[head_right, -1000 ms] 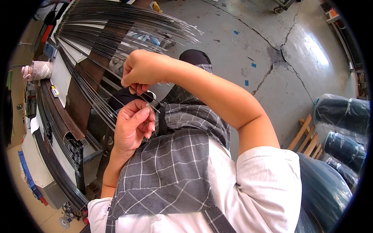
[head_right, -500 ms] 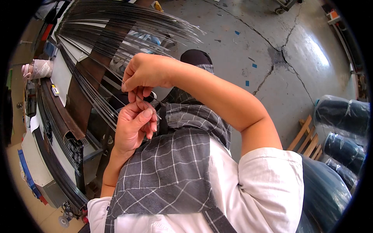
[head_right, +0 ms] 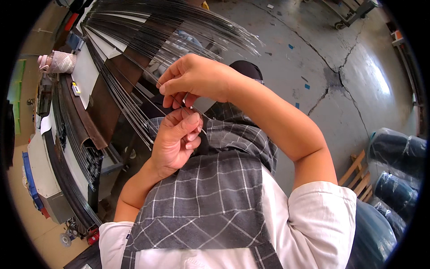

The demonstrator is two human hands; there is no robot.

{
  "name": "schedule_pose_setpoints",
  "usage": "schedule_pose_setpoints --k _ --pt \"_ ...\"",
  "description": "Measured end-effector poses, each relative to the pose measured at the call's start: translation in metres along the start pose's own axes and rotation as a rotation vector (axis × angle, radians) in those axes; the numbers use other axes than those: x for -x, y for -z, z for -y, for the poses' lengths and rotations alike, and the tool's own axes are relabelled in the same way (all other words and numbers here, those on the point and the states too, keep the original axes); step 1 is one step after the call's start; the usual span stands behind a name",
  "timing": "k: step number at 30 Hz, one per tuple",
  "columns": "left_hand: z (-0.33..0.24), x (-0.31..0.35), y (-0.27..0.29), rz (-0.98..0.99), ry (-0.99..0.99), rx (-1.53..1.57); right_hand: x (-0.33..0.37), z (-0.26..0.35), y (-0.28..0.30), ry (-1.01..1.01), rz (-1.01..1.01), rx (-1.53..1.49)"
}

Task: The person repeatedly picks up thin metal rods from a large stack on a workbench, holds them up to inspect their length and condition, and then places them back into the pile. The process is repetitive and involves handling the rods one by one or in small groups.

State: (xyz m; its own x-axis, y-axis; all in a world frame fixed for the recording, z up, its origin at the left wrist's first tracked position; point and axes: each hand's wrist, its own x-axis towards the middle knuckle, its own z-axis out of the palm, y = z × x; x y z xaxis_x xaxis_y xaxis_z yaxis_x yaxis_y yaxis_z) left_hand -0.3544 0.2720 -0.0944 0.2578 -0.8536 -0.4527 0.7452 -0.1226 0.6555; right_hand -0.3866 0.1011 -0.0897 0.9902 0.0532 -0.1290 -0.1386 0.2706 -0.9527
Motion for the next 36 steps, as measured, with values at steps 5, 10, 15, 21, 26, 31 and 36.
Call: schedule_pose_setpoints --k 5,10,15,21,26,31,36 --pt "-0.001 -0.004 -0.026 -0.14 -0.007 -0.152 -0.002 -0.002 0.004 0.001 0.011 0.101" --pt "0.004 -0.003 -0.016 -0.103 -0.02 -0.153 0.005 0.011 0.002 -0.038 -0.055 0.244" --pt "0.0 -0.003 -0.014 0.133 0.341 -0.094 0.001 -0.002 0.008 0.069 -0.184 0.7" --pt "-0.08 0.013 -0.017 0.14 -0.043 -0.725 0.008 0.011 0.013 0.16 -0.284 1.084" --pt "-0.172 -0.061 -0.026 -0.277 -0.532 -1.357 -0.038 0.048 0.068 0.327 -0.589 1.127" --pt "-0.251 -0.169 0.008 -0.332 -0.67 -1.464 -0.136 0.062 0.14 0.66 -1.033 1.236" --pt "-0.289 -0.257 0.019 -0.219 -0.653 -1.743 -0.185 0.079 0.192 0.827 -1.146 1.343"
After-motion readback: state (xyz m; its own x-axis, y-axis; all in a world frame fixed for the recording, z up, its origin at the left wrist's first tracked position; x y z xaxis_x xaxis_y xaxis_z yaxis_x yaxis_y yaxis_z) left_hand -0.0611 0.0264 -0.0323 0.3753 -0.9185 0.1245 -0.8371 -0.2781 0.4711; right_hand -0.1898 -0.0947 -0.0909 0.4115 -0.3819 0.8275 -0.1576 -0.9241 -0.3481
